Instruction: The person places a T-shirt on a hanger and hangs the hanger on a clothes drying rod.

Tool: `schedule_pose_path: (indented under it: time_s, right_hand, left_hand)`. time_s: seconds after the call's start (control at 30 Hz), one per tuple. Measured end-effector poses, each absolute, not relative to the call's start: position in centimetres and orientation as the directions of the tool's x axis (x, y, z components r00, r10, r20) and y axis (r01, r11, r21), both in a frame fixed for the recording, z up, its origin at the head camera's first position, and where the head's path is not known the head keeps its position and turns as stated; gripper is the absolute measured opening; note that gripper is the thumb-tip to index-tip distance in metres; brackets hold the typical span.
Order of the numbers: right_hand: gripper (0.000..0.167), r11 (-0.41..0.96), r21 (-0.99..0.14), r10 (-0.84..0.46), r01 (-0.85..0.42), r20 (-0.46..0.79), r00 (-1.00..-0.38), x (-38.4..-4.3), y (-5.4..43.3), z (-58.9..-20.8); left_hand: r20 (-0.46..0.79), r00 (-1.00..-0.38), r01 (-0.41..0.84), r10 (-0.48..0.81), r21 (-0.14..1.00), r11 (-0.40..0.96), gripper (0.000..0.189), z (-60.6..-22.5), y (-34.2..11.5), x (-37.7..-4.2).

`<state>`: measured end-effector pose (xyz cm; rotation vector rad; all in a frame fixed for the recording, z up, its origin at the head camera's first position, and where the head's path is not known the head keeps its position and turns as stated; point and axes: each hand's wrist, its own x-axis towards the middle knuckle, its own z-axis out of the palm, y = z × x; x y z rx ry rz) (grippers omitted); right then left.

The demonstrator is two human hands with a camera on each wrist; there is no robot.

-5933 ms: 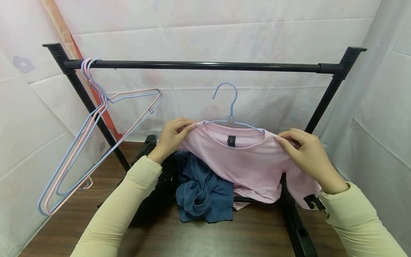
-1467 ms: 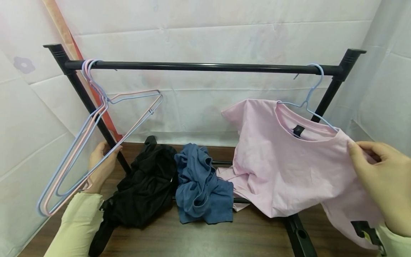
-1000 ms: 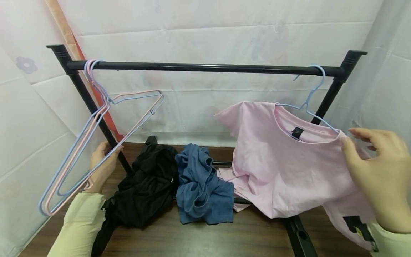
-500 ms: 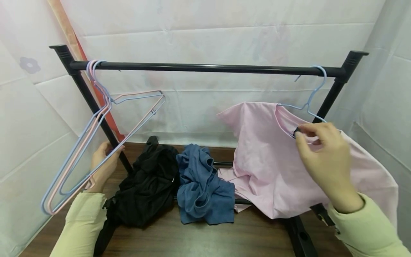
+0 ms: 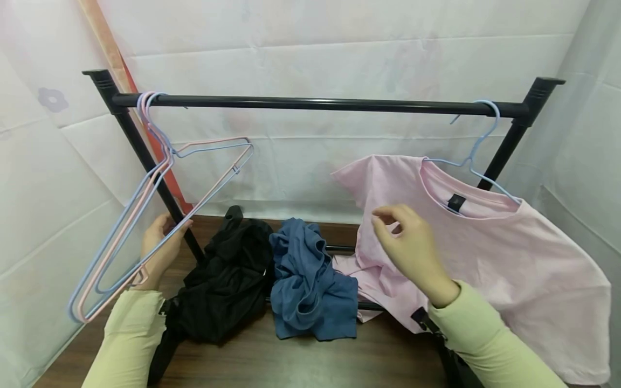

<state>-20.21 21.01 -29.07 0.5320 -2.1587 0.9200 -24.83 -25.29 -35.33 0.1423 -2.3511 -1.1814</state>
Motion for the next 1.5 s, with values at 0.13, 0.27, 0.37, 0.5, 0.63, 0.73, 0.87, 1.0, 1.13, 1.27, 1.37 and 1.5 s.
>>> schedule_pose_path:
  time_s: [0.13, 0.27, 0.37, 0.5, 0.63, 0.73, 0.87, 1.0, 1.13, 1.27, 1.37, 1.5]
  right_hand:
    - [0.012, 0.646, -0.463, -0.137, -0.607, 0.712, -0.688, -20.9, 19.0, -29.9]
    - [0.013, 0.623, -0.485, -0.184, -0.614, 0.672, -0.717, -21.5, 16.9, -30.3]
    - [0.013, 0.585, -0.508, -0.217, -0.633, 0.653, -0.725, -21.7, 15.4, -30.3]
    - [0.015, 0.555, -0.528, -0.265, -0.643, 0.620, -0.738, -21.9, 13.6, -30.1]
    - [0.017, 0.557, -0.540, -0.312, -0.631, 0.568, -0.762, -22.2, 12.0, -30.2]
    - [0.018, 0.548, -0.549, -0.339, -0.631, 0.544, -0.768, -22.6, 10.8, -30.2]
    - [0.018, 0.511, -0.553, -0.378, -0.658, 0.543, -0.750, -23.2, 9.1, -30.0]
    - [0.020, 0.467, -0.560, -0.422, -0.685, 0.540, -0.729, -23.8, 7.6, -29.5]
    - [0.021, 0.445, -0.576, -0.445, -0.685, 0.522, -0.728, -24.3, 6.3, -28.9]
    - [0.023, 0.421, -0.582, -0.468, -0.695, 0.517, -0.717, -24.6, 4.8, -28.1]
    - [0.023, 0.403, -0.565, -0.493, -0.720, 0.528, -0.691, -24.6, 3.7, -27.5]
    - [0.023, 0.384, -0.523, -0.524, -0.761, 0.554, -0.646, -24.7, 2.2, -26.8]
  left_hand:
    - [0.395, -0.862, 0.130, -0.318, 0.778, 0.615, 0.042, -35.2, -25.1, -24.8]
    - [0.390, -0.861, 0.123, -0.326, 0.782, 0.611, 0.044, -35.2, -25.1, -24.7]
    - [0.390, -0.861, 0.125, -0.327, 0.784, 0.608, 0.043, -35.1, -25.0, -24.7]
    - [0.384, -0.864, 0.123, -0.327, 0.789, 0.602, 0.042, -35.0, -25.0, -24.7]
    - [0.377, -0.865, 0.114, -0.332, 0.791, 0.601, 0.042, -35.2, -25.0, -24.8]
    - [0.378, -0.862, 0.113, -0.337, 0.793, 0.599, 0.042, -35.4, -25.0, -24.9]
    - [0.375, -0.862, 0.113, -0.341, 0.799, 0.590, 0.043, -35.4, -25.0, -24.9]
    - [0.363, -0.869, 0.114, -0.338, 0.809, 0.577, 0.045, -35.4, -25.0, -24.8]
    - [0.355, -0.872, 0.112, -0.337, 0.816, 0.568, 0.045, -35.3, -24.9, -24.7]
    - [0.352, -0.870, 0.109, -0.346, 0.821, 0.560, 0.045, -35.3, -24.9, -24.7]
    - [0.343, -0.872, 0.102, -0.349, 0.825, 0.556, 0.046, -35.2, -24.8, -24.8]
    - [0.332, -0.877, 0.091, -0.349, 0.826, 0.556, 0.045, -35.2, -24.8, -24.8]
